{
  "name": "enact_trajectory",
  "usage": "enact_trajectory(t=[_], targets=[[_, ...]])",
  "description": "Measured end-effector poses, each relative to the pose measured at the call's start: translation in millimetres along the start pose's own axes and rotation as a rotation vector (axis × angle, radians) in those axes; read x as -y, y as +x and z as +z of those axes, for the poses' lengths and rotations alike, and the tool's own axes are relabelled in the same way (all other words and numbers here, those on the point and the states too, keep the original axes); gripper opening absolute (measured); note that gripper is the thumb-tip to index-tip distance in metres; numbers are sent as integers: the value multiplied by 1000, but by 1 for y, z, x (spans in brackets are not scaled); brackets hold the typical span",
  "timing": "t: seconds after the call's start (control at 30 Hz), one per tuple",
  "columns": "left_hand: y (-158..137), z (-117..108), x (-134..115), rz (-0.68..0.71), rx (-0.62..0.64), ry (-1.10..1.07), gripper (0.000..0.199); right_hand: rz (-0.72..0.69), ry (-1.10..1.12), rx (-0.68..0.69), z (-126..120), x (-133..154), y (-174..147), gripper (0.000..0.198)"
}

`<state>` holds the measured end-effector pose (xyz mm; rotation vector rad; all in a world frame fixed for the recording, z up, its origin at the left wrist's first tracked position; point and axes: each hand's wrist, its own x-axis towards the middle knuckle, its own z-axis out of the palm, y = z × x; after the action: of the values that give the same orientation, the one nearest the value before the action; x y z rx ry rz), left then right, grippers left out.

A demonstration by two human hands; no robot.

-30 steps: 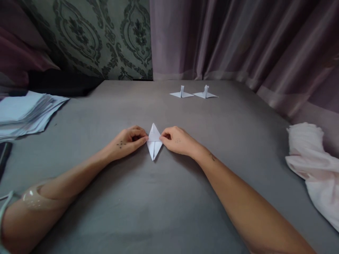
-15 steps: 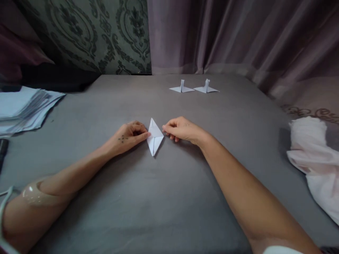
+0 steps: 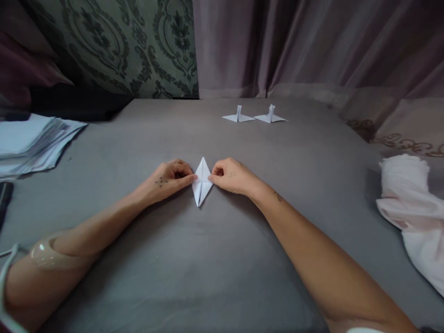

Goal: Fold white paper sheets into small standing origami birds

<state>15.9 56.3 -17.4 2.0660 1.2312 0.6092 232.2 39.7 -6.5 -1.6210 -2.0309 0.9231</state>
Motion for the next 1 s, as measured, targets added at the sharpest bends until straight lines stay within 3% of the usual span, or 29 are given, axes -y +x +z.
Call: enact_trajectory(t=[0.33, 0.53, 1.0], targets=[[-2, 2, 3, 2, 11, 13, 17, -11, -126, -37, 3, 5, -2, 13], [-4, 9, 9, 39, -88, 119, 24, 21, -181, -57, 5, 8, -6, 9], [-1, 9, 7, -37, -73, -87, 20, 3, -51, -87, 10, 4, -9, 16]])
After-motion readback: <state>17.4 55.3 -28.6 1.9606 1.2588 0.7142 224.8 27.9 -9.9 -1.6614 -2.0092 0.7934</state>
